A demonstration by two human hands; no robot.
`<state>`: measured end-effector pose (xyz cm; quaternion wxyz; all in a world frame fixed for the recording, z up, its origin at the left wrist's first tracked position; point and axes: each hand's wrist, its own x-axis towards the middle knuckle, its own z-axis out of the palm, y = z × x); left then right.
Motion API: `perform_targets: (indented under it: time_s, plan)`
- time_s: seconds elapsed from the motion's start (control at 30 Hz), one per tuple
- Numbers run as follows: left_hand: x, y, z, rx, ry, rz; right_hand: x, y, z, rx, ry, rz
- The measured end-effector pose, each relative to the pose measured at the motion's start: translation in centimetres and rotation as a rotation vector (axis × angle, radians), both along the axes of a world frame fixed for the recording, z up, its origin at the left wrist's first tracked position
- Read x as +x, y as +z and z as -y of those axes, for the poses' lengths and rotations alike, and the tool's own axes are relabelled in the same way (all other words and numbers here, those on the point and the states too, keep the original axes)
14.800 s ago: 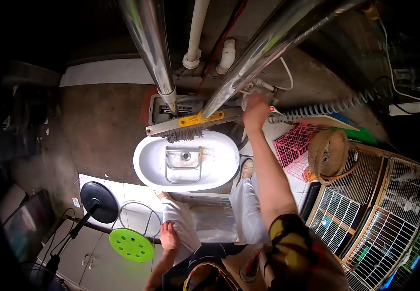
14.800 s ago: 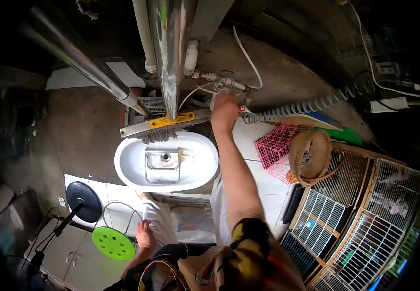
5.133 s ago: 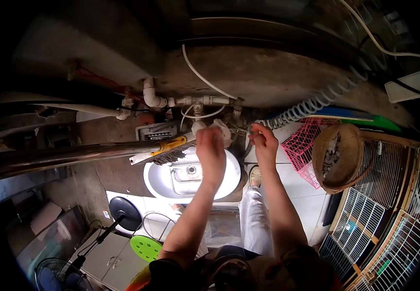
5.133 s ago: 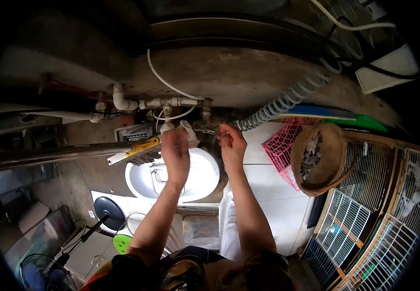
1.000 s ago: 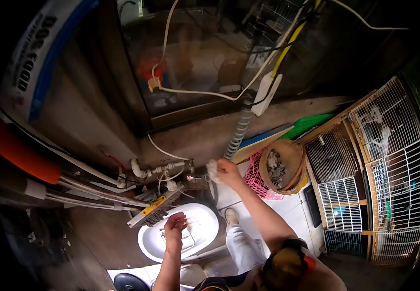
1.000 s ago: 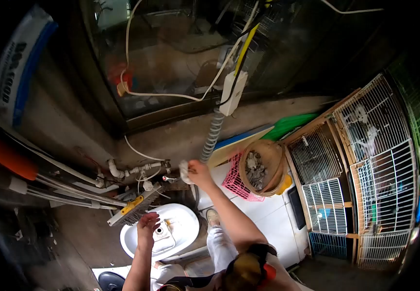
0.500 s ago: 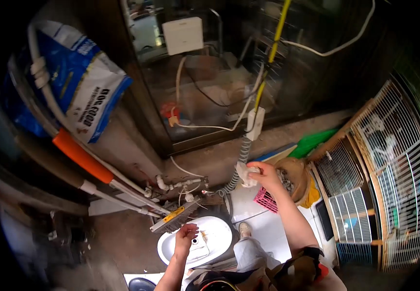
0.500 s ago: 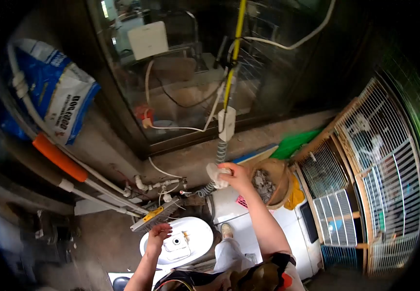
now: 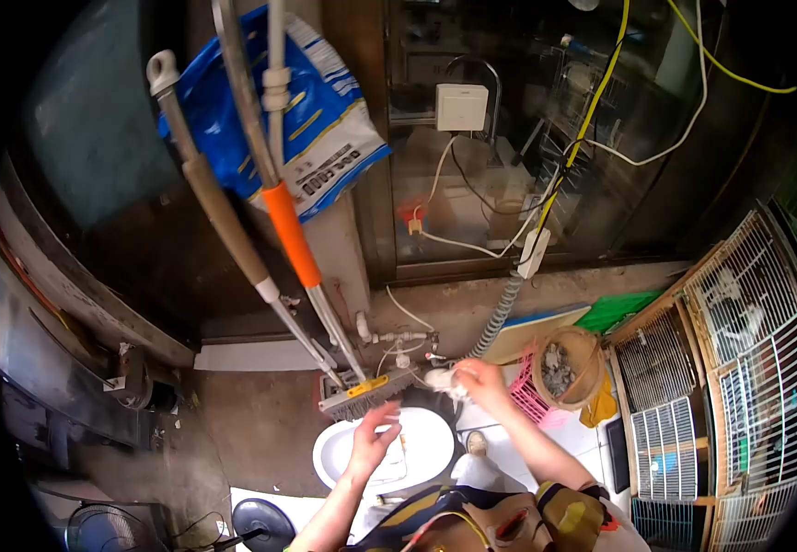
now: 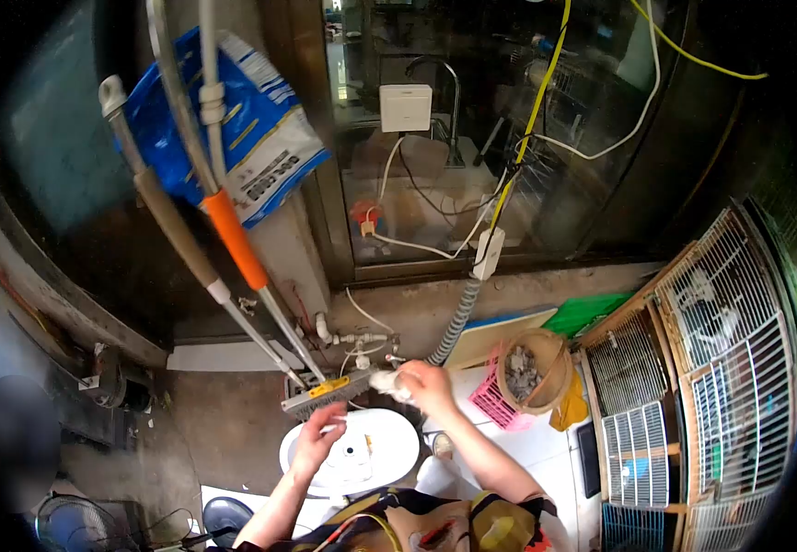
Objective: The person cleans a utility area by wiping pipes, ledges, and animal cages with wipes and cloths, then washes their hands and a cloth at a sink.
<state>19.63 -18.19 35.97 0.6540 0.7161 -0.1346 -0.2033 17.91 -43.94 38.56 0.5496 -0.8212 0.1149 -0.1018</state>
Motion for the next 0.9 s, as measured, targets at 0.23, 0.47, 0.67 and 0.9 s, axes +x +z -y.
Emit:
perform_targets:
  time_s: [0.23, 0.47, 0.67, 0.9]
  plan:
    - [-2.0, 5.8, -5.2, 0.005, -0.146, 0.12, -5.7, 0.9, -15.6, 0.073, 0.105, 0.16]
    - [-5.2, 10.9, -4.8, 0.11, -0.148, 0.482, -8.3, 2.8, -16.3, 0.941, 0.049, 0.023]
    - [-1.3, 11.5, -0.6, -0.173, -0.046, 0.333, -8.5, 9.9, -10.7, 1.308, 0.449, 0.168]
    - [-1.4, 16.0, 7.9, -0.48, 0.04, 0.125, -13.8, 15.8, -2.2, 1.387, 0.354, 0.505]
